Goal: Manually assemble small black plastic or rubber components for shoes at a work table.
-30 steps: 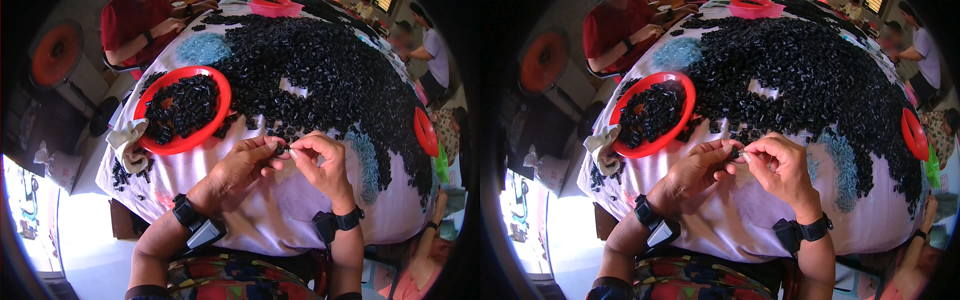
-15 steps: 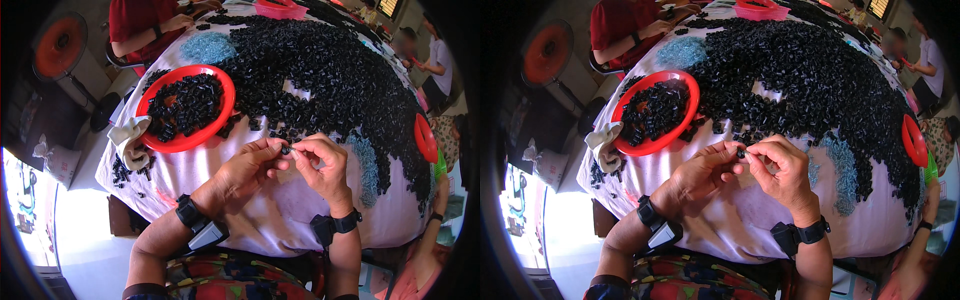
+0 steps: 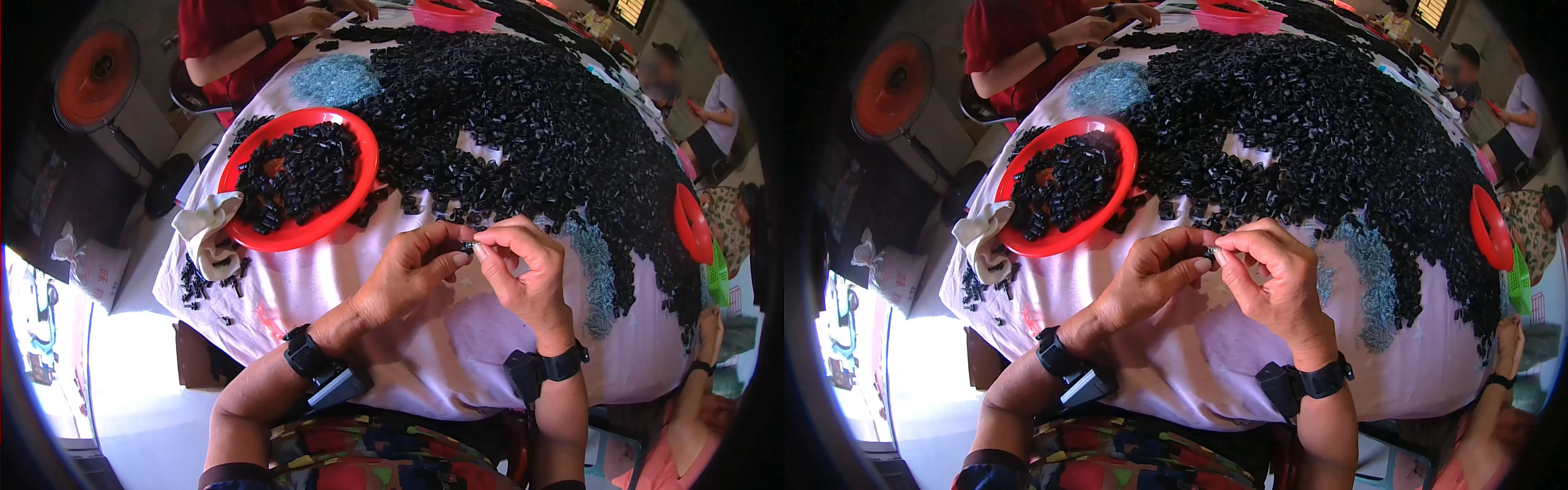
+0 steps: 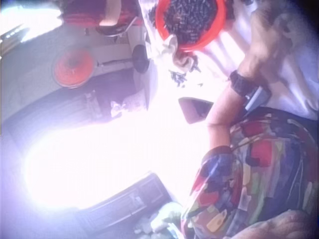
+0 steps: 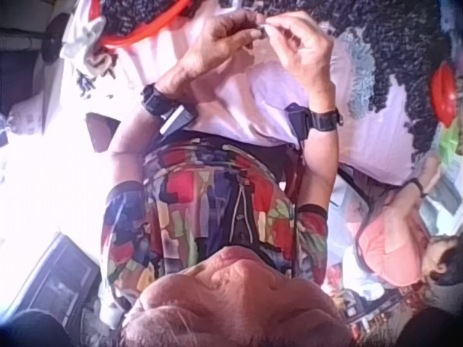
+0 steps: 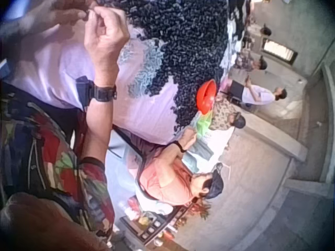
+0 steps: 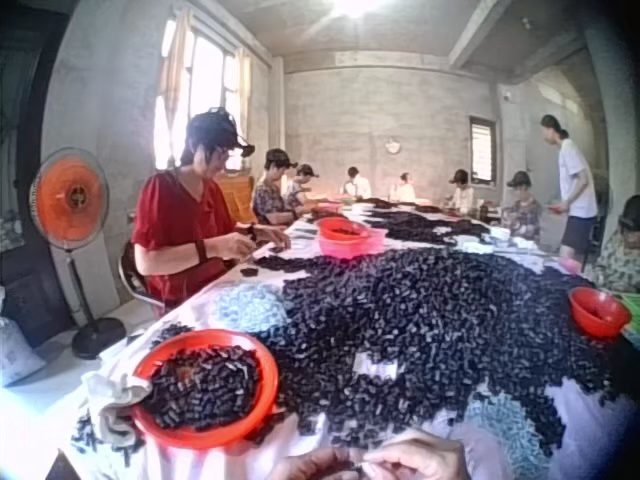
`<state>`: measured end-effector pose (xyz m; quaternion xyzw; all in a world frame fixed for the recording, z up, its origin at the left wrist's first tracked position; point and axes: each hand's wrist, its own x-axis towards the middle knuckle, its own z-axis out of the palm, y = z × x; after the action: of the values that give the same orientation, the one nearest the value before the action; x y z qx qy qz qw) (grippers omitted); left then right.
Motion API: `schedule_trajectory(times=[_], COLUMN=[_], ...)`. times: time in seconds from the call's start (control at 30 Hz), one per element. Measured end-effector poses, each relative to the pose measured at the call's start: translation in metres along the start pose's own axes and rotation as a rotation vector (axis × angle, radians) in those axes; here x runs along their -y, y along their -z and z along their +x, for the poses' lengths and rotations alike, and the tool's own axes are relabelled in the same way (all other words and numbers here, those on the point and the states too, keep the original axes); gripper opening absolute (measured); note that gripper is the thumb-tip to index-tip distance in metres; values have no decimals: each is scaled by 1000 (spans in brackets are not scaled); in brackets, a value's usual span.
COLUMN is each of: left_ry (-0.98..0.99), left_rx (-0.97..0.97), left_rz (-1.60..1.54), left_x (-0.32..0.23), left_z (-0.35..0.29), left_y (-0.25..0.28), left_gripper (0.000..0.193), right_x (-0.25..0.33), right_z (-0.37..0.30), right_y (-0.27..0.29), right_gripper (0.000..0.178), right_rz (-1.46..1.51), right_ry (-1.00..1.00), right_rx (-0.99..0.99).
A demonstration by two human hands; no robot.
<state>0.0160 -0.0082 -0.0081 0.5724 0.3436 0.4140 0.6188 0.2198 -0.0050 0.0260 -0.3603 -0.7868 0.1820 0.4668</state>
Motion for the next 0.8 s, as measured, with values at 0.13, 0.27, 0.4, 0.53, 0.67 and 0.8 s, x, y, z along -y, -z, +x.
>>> schedule_trajectory(times=[0.13,0.27,0.4,0.53,0.67,0.8], left_ry=[-13,-35,-46,67,193,313], left_rx=[-9,-10,-2,10,-12,-13], left_rz=[-39,-26,-53,-47,-186,-24], left_x=[3,2,2,-11,-15,-16], left_z=[2,2,3,-1,-7,-15], left_y=[-2,2,4,6,18,34], left_gripper=[27,23,22,22,20,19], right_x=[1,1,-2,-1,-7,-27], right_z=[0,1,1,1,3,-8], right_y=[3,4,5,2,5,8], right_gripper=[10,13,18,20,17,14], right_rz=[-20,-26,-25,-5,-45,-284], right_ry=[0,-7,40,45,-209,-111], right_rx=[19,81,106,78,-20,273])
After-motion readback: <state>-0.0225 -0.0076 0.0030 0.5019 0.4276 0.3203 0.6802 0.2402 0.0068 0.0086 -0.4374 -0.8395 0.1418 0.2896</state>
